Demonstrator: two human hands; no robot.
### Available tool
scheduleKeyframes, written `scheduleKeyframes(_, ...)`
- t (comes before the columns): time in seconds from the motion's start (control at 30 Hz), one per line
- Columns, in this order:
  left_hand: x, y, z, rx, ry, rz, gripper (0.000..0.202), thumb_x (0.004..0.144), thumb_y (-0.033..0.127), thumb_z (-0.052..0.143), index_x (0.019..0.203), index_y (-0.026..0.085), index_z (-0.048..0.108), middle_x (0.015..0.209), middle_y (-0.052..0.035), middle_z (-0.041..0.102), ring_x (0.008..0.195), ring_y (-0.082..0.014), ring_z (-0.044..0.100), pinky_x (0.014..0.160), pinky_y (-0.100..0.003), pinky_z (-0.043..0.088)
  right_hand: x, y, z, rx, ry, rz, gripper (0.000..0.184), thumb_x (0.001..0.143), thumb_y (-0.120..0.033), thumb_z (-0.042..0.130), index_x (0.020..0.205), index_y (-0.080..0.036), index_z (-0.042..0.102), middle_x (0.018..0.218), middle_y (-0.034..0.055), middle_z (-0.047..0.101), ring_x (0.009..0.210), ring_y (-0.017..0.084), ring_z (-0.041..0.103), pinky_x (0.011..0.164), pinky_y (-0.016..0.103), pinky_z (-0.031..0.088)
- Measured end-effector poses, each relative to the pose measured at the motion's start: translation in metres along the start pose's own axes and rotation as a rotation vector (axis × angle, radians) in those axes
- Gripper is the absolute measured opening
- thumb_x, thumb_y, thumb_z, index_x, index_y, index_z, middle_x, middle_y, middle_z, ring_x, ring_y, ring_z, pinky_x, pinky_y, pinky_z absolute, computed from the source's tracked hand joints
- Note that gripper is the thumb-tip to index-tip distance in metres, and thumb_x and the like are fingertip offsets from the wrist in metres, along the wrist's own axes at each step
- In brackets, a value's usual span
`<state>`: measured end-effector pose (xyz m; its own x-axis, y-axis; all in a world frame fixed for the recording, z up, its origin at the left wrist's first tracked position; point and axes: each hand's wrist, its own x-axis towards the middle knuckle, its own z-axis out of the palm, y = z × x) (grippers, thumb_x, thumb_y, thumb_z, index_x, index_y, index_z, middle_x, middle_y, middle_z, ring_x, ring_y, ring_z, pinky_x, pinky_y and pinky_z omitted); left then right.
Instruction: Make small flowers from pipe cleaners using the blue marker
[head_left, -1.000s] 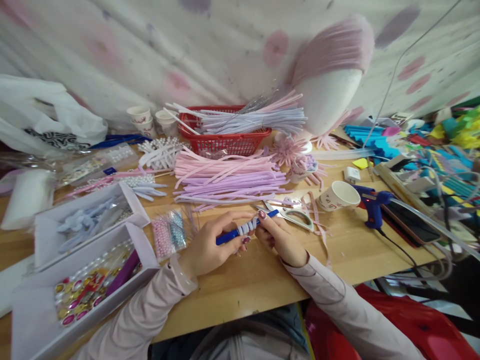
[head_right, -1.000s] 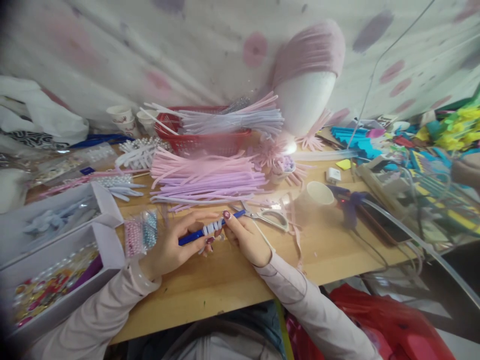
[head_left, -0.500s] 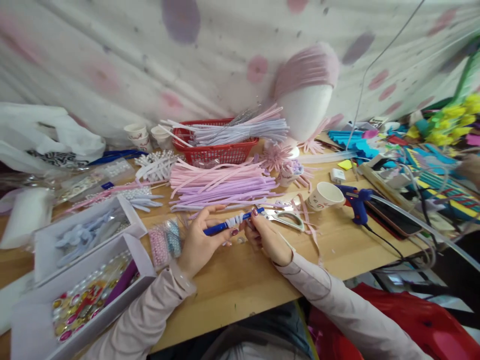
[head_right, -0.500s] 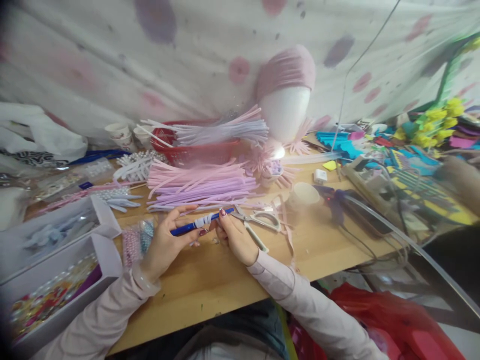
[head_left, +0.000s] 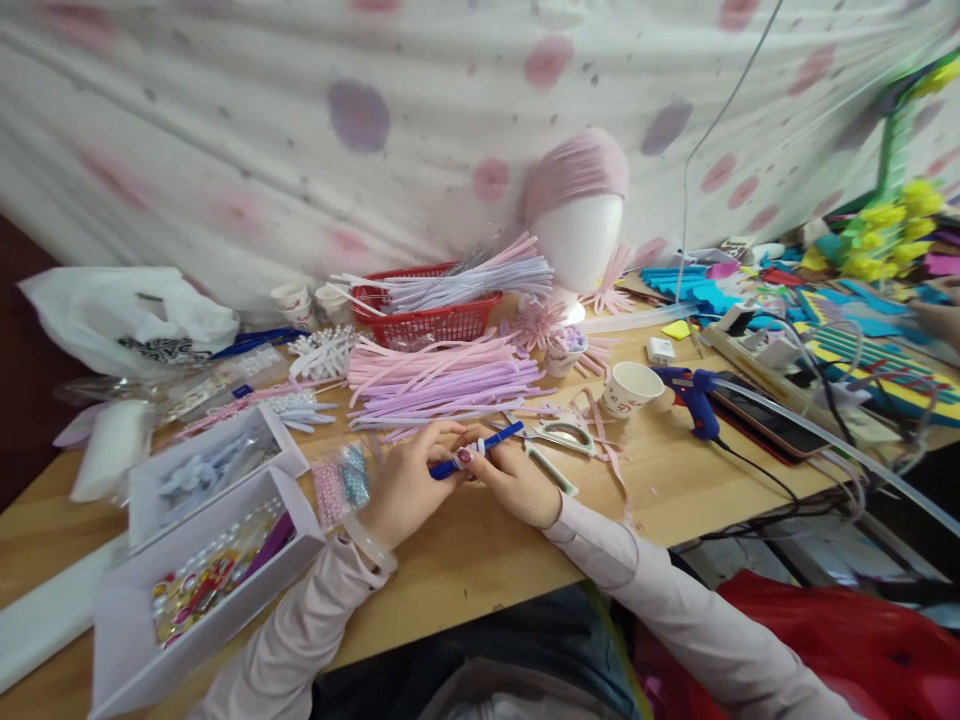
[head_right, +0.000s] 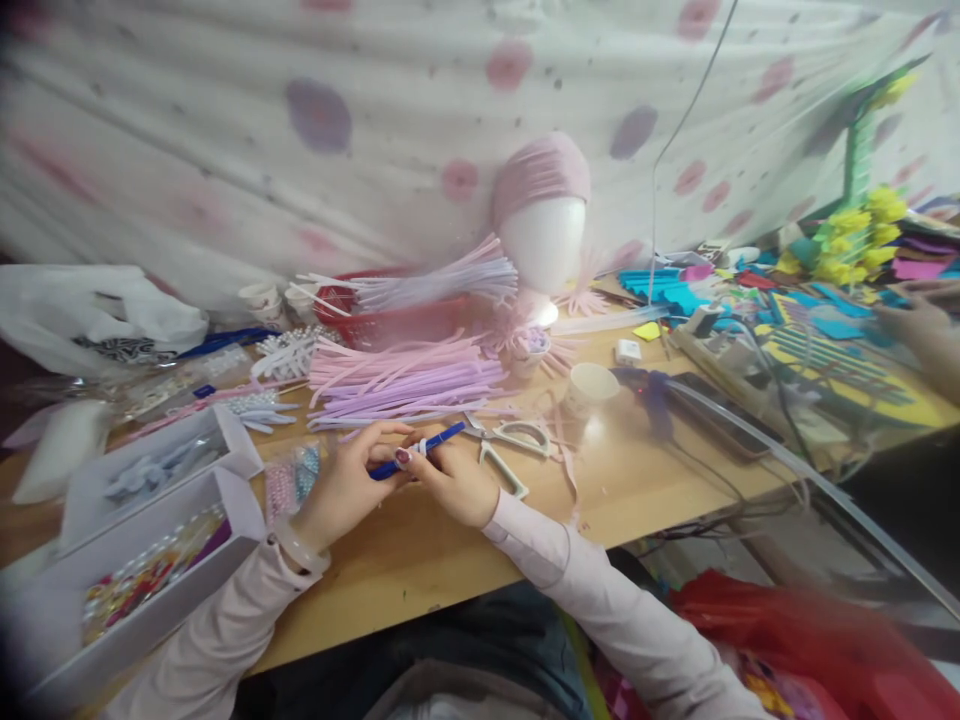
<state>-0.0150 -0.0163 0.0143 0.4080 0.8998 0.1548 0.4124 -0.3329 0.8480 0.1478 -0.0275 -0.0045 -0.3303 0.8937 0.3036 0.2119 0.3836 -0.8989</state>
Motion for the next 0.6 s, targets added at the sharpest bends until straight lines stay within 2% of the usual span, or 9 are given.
scheduleKeyframes(0.07, -0.002, 0.004, -0.001, 0.147, 0.023, 0.004, 0.038, 0.071, 0.013, 0.063, 0.108, 0.02, 0.055, 0.067, 0.0021, 0.07, 0.07, -0.018, 0.067, 0.071, -0.028, 0.048, 0.0, -0.002, -0.001, -0.039, -0.003, -0.063, 0.029, 0.09, -0.043, 0.05, 0.089, -0.015, 0.059, 0.086, 0.0046, 0.059, 0.079, 0.016, 0.055, 0.074, 0.029, 0.042)
scheduleKeyframes(0.2, -0.003, 0.013, -0.002, 0.327, 0.0, -0.02, 0.039, 0.071, 0.01, 0.059, 0.109, 0.021, 0.059, 0.065, 0.0015, 0.069, 0.072, -0.0207, 0.067, 0.068, -0.028, 0.046, 0.002, -0.001, -0.003, -0.135, -0.013, -0.106, 0.02, 0.083, -0.035, 0.063, 0.077, -0.016, 0.06, 0.073, 0.0009, 0.055, 0.067, 0.014, 0.048, 0.063, 0.026, 0.038)
scheduleKeyframes(0.43, 0.004, 0.028, 0.001, 0.526, 0.013, -0.055, 0.038, 0.073, 0.013, 0.057, 0.111, 0.018, 0.059, 0.089, -0.0092, 0.073, 0.087, -0.0278, 0.068, 0.069, -0.031, 0.047, 0.002, -0.001, -0.005, -0.046, 0.03, -0.074, 0.022, 0.084, -0.032, 0.06, 0.07, -0.016, 0.052, 0.066, -0.0031, 0.043, 0.057, 0.01, 0.038, 0.055, 0.024, 0.031)
scheduleKeyframes(0.6, 0.005, 0.029, 0.005, 0.549, -0.022, 0.001, 0.03, 0.077, 0.014, 0.057, 0.106, 0.019, 0.061, 0.091, -0.007, 0.074, 0.087, -0.0259, 0.068, 0.07, -0.029, 0.047, 0.003, -0.003, -0.012, -0.067, -0.012, -0.09, 0.025, 0.086, -0.035, 0.056, 0.071, -0.016, 0.054, 0.068, -0.002, 0.046, 0.059, 0.01, 0.041, 0.056, 0.023, 0.033)
